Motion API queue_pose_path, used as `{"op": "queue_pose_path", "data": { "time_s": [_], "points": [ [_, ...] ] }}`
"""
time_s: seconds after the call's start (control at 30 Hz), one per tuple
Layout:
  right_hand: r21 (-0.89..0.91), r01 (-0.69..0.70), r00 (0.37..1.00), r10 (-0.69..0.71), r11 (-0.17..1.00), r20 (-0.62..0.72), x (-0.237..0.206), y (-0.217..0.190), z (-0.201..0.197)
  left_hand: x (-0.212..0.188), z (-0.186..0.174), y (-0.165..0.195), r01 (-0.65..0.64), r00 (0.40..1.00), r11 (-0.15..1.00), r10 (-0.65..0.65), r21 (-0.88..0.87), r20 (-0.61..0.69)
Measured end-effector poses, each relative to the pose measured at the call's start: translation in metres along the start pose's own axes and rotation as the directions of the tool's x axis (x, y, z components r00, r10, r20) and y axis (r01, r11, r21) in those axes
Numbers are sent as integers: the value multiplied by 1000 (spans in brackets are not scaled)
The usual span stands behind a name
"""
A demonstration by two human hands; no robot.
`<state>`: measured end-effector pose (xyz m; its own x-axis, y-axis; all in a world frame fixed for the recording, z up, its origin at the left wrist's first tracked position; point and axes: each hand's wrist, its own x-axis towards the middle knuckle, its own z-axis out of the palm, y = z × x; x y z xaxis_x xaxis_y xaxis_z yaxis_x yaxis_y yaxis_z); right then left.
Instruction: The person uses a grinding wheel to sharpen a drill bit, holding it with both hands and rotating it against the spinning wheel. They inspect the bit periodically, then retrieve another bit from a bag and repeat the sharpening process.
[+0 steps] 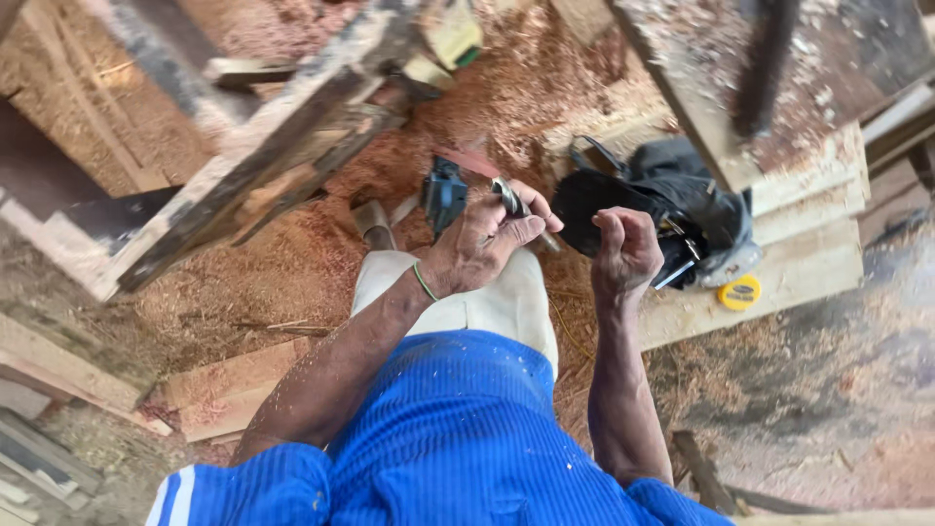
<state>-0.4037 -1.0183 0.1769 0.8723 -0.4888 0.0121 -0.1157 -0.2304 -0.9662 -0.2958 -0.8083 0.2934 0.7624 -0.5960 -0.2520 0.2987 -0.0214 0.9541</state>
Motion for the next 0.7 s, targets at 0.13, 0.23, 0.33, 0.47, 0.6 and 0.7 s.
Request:
{"op": "queue_pose_path", "data": {
  "time_s": [0.13, 0.23, 0.33, 0.47, 0.6, 0.7],
  "points": [
    [241, 228, 944, -275, 943, 181, -14, -108, 100, -42, -78, 25, -81, 997, 994, 82, 70, 1],
    [344, 217, 906, -320, 914, 277, -24, -168, 186, -79, -150, 41, -193, 979, 965, 201, 176, -30],
    [249, 227, 883, -307, 942, 355, -45, -216, 259, -122, -226, 58, -158, 979, 985, 165, 68, -115],
    [155, 226, 857, -272, 962, 438, -65, -260, 346, -177, -328, 80, -267, 945, 945, 217, -191, -245],
    [377, -2, 802, -224, 926, 553, -65, -285, 397, -221, -380, 95, -291, 928, 860, 147, -419, -342],
    [526, -302, 811, -75, 795, 580, -65, -291, 426, -236, -406, 100, -342, 894, 857, 172, -385, -414]
  ]
}}
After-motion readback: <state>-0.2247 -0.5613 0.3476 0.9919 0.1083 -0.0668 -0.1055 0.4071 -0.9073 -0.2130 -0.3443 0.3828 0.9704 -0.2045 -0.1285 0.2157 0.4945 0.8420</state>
